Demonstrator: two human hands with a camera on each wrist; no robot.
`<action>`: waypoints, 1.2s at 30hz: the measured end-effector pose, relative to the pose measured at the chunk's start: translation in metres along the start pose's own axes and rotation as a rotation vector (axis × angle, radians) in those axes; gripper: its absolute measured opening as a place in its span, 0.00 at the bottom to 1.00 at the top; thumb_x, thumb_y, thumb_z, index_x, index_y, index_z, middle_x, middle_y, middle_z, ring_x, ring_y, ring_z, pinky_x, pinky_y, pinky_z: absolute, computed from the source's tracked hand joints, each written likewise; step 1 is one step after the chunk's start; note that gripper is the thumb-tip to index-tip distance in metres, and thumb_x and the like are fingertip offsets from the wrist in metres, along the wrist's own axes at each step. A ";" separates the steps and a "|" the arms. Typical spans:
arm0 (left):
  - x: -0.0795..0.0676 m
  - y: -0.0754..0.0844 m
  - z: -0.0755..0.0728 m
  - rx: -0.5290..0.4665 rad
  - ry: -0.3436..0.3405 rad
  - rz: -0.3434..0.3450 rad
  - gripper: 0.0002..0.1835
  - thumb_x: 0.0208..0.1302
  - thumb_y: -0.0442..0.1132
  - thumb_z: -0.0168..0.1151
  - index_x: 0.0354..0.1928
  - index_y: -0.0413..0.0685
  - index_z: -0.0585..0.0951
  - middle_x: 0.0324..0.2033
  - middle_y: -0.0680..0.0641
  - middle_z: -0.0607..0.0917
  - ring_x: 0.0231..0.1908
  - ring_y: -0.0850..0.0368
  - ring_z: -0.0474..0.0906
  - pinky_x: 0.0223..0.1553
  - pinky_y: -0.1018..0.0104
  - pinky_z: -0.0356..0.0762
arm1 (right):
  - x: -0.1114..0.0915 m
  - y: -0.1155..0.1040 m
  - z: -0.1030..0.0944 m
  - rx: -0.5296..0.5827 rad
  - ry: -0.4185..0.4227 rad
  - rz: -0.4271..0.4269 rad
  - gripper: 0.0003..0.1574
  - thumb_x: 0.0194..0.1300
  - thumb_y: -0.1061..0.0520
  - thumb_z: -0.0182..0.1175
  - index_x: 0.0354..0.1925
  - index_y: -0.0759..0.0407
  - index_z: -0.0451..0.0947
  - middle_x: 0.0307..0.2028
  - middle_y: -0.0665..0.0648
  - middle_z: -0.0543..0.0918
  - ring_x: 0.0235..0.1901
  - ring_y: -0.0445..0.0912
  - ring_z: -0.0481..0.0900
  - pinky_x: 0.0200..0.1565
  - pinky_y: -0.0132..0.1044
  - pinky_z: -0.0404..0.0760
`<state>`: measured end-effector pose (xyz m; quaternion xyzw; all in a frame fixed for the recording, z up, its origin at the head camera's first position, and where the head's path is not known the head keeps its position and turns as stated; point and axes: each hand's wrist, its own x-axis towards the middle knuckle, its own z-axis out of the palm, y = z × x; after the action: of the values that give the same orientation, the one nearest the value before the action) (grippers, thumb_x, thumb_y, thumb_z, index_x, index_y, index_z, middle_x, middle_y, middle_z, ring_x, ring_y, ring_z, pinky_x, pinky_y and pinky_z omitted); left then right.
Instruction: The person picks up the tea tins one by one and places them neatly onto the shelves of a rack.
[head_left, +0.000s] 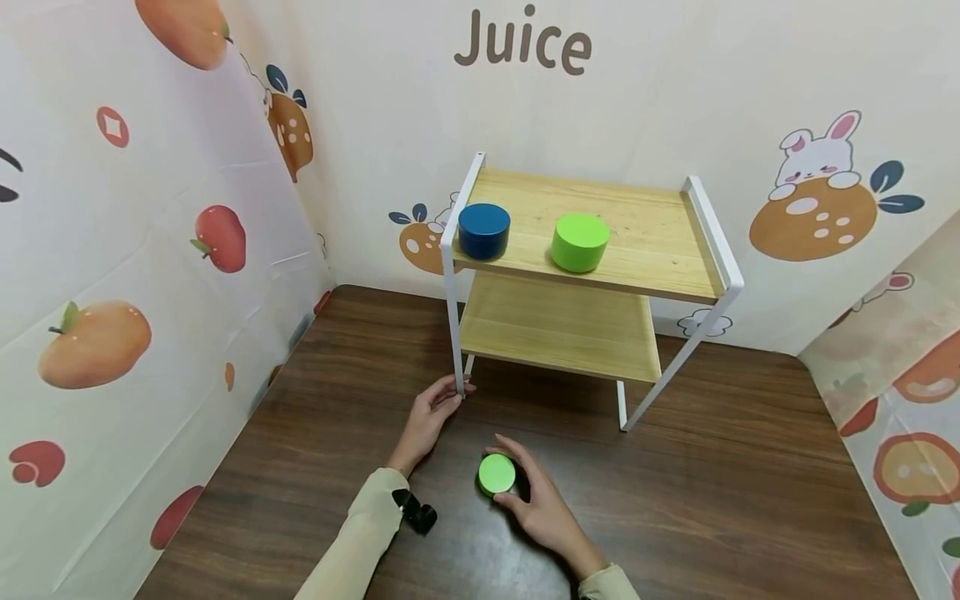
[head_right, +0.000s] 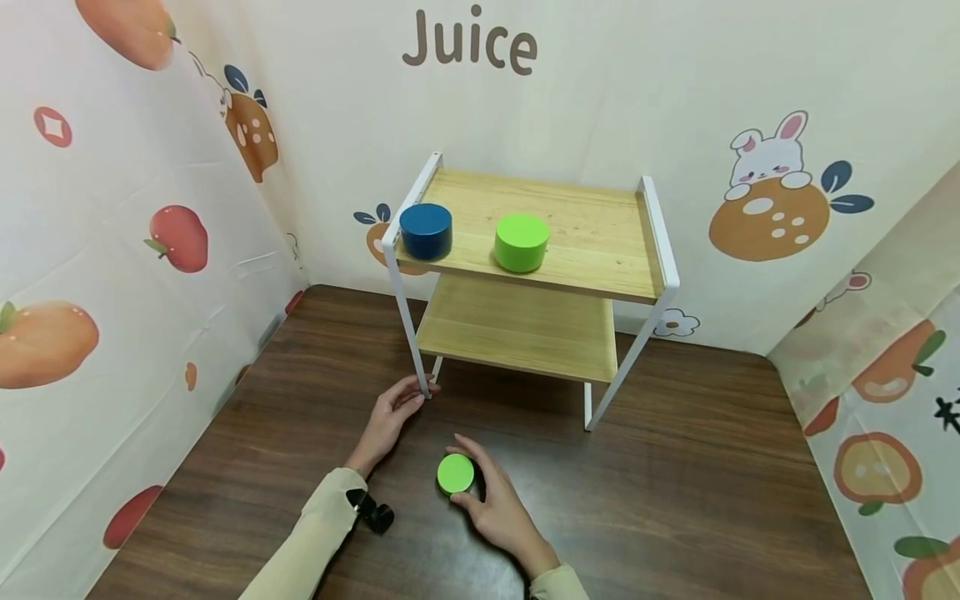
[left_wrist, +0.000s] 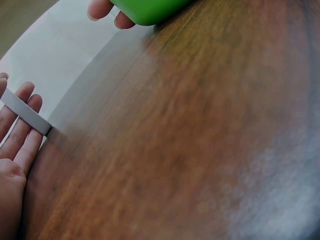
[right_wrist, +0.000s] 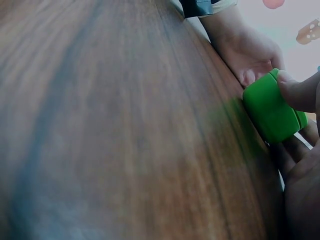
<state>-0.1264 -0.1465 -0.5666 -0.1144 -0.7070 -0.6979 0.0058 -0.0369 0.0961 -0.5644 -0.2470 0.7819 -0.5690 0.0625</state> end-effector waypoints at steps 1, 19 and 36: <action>0.000 0.000 0.000 0.001 0.000 -0.001 0.21 0.81 0.33 0.55 0.70 0.33 0.75 0.59 0.30 0.84 0.66 0.33 0.78 0.60 0.76 0.76 | 0.000 0.000 0.000 -0.003 0.000 0.004 0.54 0.64 0.63 0.72 0.81 0.57 0.59 0.69 0.55 0.81 0.73 0.51 0.74 0.72 0.22 0.59; 0.001 0.000 0.002 -0.010 -0.002 0.003 0.21 0.80 0.33 0.55 0.70 0.31 0.75 0.60 0.29 0.84 0.66 0.31 0.77 0.60 0.76 0.76 | -0.001 -0.002 -0.002 -0.153 -0.010 0.027 0.40 0.64 0.62 0.73 0.73 0.53 0.75 0.69 0.50 0.79 0.69 0.52 0.76 0.70 0.47 0.74; 0.001 -0.001 0.001 0.003 0.002 0.004 0.21 0.80 0.33 0.55 0.69 0.33 0.75 0.60 0.29 0.84 0.65 0.31 0.77 0.59 0.75 0.77 | -0.005 -0.010 -0.014 -0.179 -0.076 0.095 0.36 0.65 0.59 0.74 0.69 0.49 0.77 0.66 0.45 0.79 0.68 0.49 0.76 0.69 0.50 0.75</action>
<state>-0.1275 -0.1458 -0.5672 -0.1150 -0.7077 -0.6971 0.0079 -0.0347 0.1085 -0.5513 -0.2358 0.8373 -0.4837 0.0968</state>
